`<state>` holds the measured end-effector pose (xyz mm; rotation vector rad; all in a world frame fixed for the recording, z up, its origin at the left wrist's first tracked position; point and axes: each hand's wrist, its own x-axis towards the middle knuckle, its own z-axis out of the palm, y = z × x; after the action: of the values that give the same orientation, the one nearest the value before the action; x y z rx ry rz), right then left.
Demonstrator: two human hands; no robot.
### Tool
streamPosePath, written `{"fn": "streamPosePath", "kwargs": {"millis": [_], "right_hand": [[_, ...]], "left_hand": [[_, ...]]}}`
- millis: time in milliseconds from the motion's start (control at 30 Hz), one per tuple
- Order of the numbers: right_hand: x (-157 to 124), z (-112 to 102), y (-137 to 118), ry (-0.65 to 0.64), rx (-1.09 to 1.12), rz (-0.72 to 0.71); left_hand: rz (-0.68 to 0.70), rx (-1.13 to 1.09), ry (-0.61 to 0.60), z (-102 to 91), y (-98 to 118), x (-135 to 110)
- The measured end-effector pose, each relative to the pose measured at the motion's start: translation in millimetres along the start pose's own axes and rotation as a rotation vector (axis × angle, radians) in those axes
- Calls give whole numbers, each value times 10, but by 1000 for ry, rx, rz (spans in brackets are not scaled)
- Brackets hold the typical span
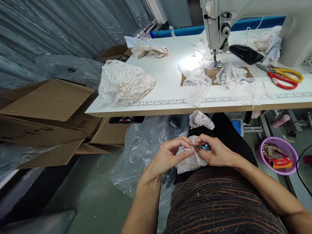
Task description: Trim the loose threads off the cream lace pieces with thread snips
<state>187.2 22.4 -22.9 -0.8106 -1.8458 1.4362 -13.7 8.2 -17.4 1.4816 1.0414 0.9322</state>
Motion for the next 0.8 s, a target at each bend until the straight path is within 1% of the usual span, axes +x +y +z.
{"fn": "streamPosePath", "kwargs": {"millis": [100,200,267,333,433,500,633,800], "right_hand": [[-11,3,5,-25,-56,36],[-9,21,32,35,-87,55],[-2,34,51,80,-60,62],[4,44,63,86,-6,95],[11,56,60,89,59,145],[16,61,50,117,71,153],[34,63,28,176,60,166],[45,64,25,211,77,162]], "left_hand": [[-76,-62,53,-2,-19,-1],[-123,-130,79,-4,-22,-2],[-141,-172,93,-8,-23,-9],[-153,-195,100,-17,-24,-22],[-147,-208,99,-29,-26,-42],[-127,-222,112,-28,-30,-50],[-92,-225,178,-4,-45,-45],[-102,-192,234,17,-48,-42]]}}
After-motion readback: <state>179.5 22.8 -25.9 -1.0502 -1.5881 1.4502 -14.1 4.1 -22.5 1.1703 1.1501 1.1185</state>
